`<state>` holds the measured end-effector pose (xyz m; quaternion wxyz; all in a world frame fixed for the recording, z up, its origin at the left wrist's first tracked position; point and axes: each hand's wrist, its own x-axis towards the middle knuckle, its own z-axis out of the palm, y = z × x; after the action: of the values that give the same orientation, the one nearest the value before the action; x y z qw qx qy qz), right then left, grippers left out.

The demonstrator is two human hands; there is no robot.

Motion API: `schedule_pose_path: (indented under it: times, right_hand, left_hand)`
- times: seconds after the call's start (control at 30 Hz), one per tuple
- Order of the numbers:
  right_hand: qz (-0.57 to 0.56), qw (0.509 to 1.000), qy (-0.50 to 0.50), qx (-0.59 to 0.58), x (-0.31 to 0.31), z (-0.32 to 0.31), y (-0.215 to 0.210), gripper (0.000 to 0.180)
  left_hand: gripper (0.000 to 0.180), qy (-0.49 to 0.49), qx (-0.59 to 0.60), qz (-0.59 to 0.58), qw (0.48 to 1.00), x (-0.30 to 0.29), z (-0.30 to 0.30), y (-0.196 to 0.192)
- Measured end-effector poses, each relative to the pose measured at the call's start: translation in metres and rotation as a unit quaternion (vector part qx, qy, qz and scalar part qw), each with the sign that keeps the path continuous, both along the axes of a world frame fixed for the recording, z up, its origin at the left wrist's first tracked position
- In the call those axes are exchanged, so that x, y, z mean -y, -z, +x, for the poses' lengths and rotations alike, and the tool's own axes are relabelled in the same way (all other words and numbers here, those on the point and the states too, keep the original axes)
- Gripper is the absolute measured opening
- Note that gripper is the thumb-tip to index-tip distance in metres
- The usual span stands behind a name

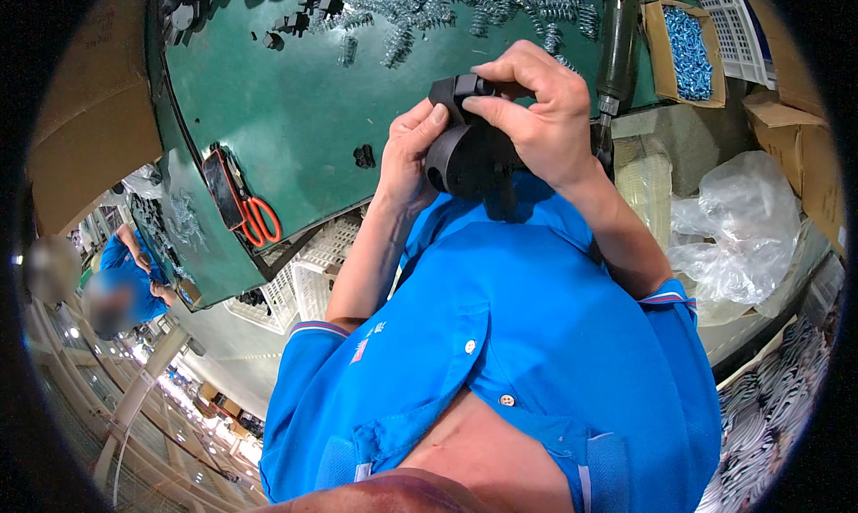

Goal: The person assembles small black plastic components with metal springs on a green workbench. They insert springs into the parts and use a power screwdriver to fasten screws, repeating the process for multiple units.

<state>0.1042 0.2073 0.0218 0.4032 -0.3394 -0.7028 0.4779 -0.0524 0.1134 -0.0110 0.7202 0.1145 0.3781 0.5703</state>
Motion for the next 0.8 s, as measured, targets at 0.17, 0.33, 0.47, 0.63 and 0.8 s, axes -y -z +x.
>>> schedule_pose_path:
  times: [0.17,0.33,0.47,0.63,0.8]
  right_hand:
    - [-0.011,1.000,0.029,-0.003,0.011,0.006,-0.006,0.020]
    - [-0.025,1.000,-0.008,0.003,0.008,0.017,-0.001,0.021]
    - [-0.047,0.999,-0.012,0.004,0.004,0.024,0.019,0.023]
    - [0.035,0.988,0.087,0.123,0.012,0.024,0.076,0.028]
    - [0.065,0.959,0.129,0.243,0.013,0.019,0.076,0.026]
  left_hand:
    - [0.042,-0.025,-0.045,0.015,0.999,-0.002,0.009,-0.011]
    - [0.039,0.008,-0.106,0.002,0.994,-0.008,0.003,-0.016]
    - [0.037,0.085,-0.286,0.025,0.954,-0.027,-0.008,-0.022]
    - [0.043,0.061,-0.742,0.238,0.624,-0.044,0.017,0.001]
    - [0.046,0.039,-0.771,0.220,0.596,-0.043,0.025,0.024]
